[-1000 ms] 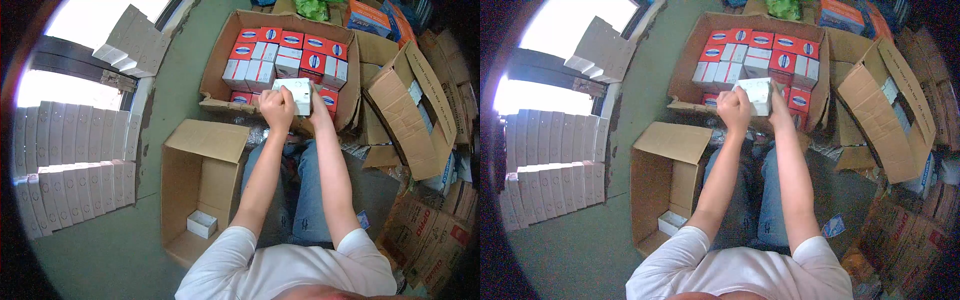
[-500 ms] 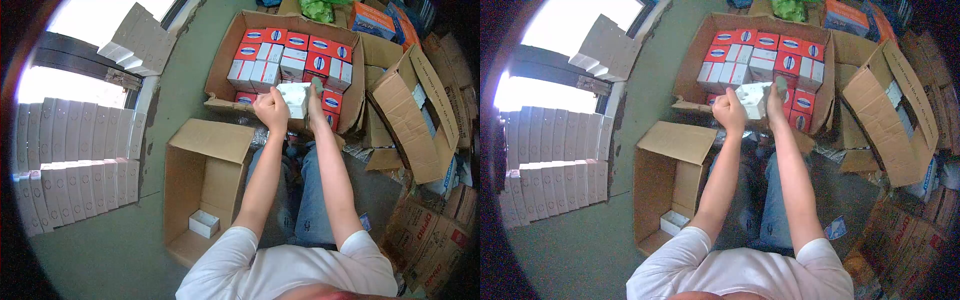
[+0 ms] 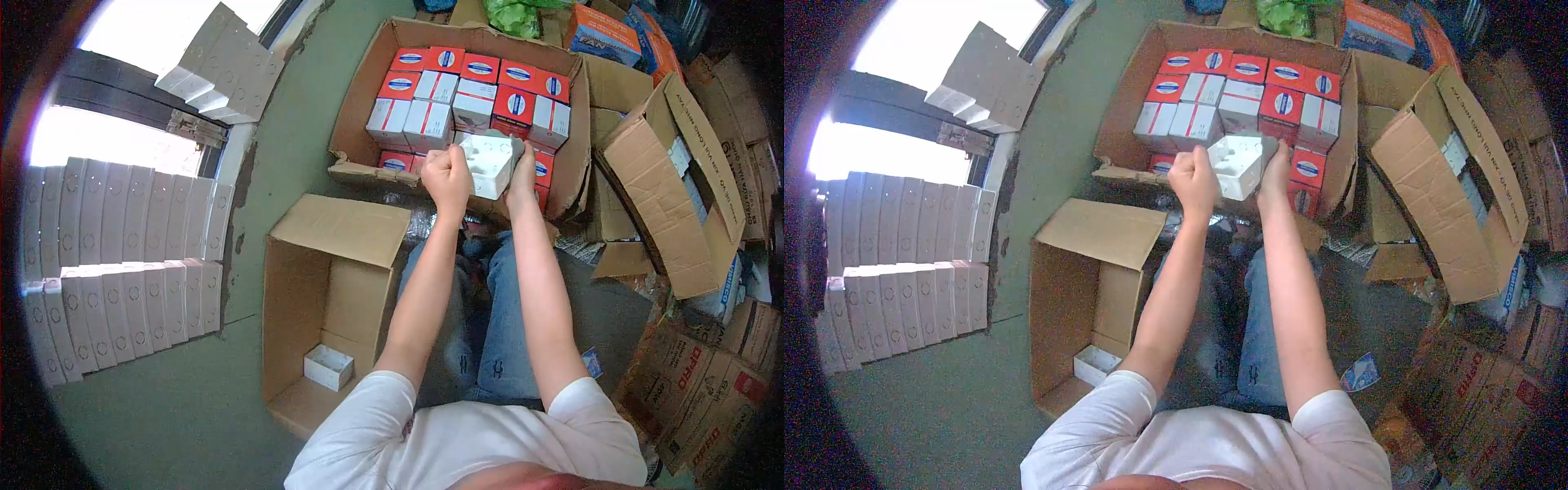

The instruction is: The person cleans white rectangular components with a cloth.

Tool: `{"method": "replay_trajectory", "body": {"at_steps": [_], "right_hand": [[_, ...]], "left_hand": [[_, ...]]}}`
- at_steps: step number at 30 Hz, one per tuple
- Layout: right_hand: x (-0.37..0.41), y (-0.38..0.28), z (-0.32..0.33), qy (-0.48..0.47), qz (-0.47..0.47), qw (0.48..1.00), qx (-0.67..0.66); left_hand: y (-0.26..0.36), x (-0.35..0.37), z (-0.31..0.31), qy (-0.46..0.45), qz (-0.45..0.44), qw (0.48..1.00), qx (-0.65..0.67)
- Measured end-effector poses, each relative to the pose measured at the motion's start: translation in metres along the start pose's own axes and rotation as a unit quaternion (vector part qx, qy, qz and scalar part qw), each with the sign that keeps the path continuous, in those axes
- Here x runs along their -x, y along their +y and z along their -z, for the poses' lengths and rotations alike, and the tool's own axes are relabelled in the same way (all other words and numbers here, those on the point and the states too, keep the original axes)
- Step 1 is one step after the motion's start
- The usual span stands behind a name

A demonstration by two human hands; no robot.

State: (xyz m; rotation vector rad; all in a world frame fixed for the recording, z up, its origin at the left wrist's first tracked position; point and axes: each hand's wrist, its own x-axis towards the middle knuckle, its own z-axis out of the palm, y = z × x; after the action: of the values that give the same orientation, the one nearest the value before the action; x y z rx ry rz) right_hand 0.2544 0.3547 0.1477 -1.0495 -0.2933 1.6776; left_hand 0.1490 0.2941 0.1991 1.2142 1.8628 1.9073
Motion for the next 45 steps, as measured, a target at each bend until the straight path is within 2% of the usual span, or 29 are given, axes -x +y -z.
{"method": "replay_trajectory", "body": {"at_steps": [1, 3, 4, 6, 7, 10, 11, 14, 17, 18, 19, 20, 21, 22, 25, 28, 29, 32, 33, 36, 37, 40, 41, 44, 45], "right_hand": [[-0.003, -0.001, -0.002, 0.023, 0.022, 0.999, -0.03], [0.012, -0.013, -0.007, 0.031, -0.001, 0.999, -0.034], [0.019, -0.021, -0.013, 0.035, -0.011, 0.999, -0.036], [-0.001, -0.013, -0.001, 0.026, 0.045, 0.996, -0.068], [-0.007, -0.013, 0.006, 0.02, 0.064, 0.995, -0.07], [0.001, -0.021, 0.009, 0.023, 0.066, 0.992, -0.102], [-0.001, -0.022, 0.012, 0.027, 0.066, 0.992, -0.106], [-0.006, -0.023, 0.013, 0.039, 0.073, 0.991, -0.104], [-0.019, -0.017, 0.019, 0.019, 0.081, 0.991, -0.107], [-0.019, -0.017, 0.016, 0.008, 0.083, 0.99, -0.11], [-0.02, -0.011, 0.01, 0.067, 0.133, 0.988, -0.033], [-0.019, -0.011, 0.011, 0.058, 0.11, 0.991, 0.041], [-0.001, -0.018, -0.002, 0.085, 0.119, 0.986, 0.079], [0.012, -0.023, -0.009, 0.111, 0.127, 0.979, 0.116], [0.021, -0.027, -0.012, 0.151, 0.165, 0.964, 0.148], [0.023, -0.035, -0.014, 0.26, 0.214, 0.929, 0.152], [0.023, -0.038, -0.012, 0.274, 0.189, 0.931, 0.151], [0.024, -0.039, -0.012, 0.271, 0.149, 0.951, 0.027], [0.017, -0.04, -0.009, 0.224, 0.111, 0.967, -0.055], [0.017, -0.041, -0.003, 0.114, 0.05, 0.99, -0.067], [0.023, -0.046, -0.008, 0.074, 0.069, 0.994, -0.048], [0.044, -0.059, -0.028, 0.01, 0.292, 0.956, 0.008], [0.043, -0.061, -0.022, -0.044, 0.242, 0.969, -0.019], [0.021, -0.052, 0.003, -0.121, 0.147, 0.973, 0.129], [0.022, -0.048, 0.0, -0.059, 0.143, 0.956, 0.249]], "left_hand": [[-0.01, 0.0, 0.001, -0.038, 0.056, 0.997, 0.022], [-0.021, -0.005, 0.004, -0.112, 0.166, 0.978, 0.066], [-0.019, -0.006, 0.003, -0.145, 0.149, 0.977, 0.054], [-0.014, -0.007, 0.0, -0.214, 0.116, 0.969, 0.031], [-0.016, -0.009, 0.0, -0.273, 0.05, 0.961, -0.003], [-0.012, -0.002, -0.007, -0.35, 0.102, 0.928, 0.079], [-0.014, -0.001, -0.007, -0.376, 0.088, 0.918, 0.086], [-0.001, -0.008, 0.003, -0.459, 0.149, 0.87, 0.106], [0.012, -0.014, 0.015, -0.546, 0.308, 0.775, 0.086], [0.019, -0.011, 0.015, -0.542, 0.295, 0.781, 0.095], [0.026, -0.005, 0.013, -0.538, 0.282, 0.787, 0.105], [0.03, -0.001, 0.011, -0.535, 0.269, 0.793, 0.114], [0.023, 0.002, 0.006, -0.504, 0.307, 0.791, 0.163], [0.022, 0.0, 0.007, -0.511, 0.309, 0.787, 0.154], [0.019, -0.003, 0.008, -0.512, 0.306, 0.786, 0.162], [0.002, -0.001, 0.009, -0.566, 0.174, 0.805, 0.03], [-0.008, 0.003, 0.007, -0.544, 0.167, 0.822, -0.001], [-0.054, 0.011, -0.01, -0.376, 0.073, 0.911, -0.151], [-0.038, 0.004, -0.008, -0.35, 0.122, 0.922, -0.117], [-0.042, -0.001, -0.015, -0.251, 0.198, 0.939, -0.124], [-0.045, -0.002, -0.017, -0.219, 0.244, 0.943, -0.063], [-0.026, -0.005, -0.018, -0.153, 0.334, 0.928, -0.065], [-0.05, -0.004, -0.028, -0.115, 0.323, 0.935, -0.093], [-0.031, -0.01, -0.032, -0.086, 0.33, 0.939, -0.052], [-0.029, -0.011, -0.03, -0.106, 0.324, 0.938, -0.057]]}}
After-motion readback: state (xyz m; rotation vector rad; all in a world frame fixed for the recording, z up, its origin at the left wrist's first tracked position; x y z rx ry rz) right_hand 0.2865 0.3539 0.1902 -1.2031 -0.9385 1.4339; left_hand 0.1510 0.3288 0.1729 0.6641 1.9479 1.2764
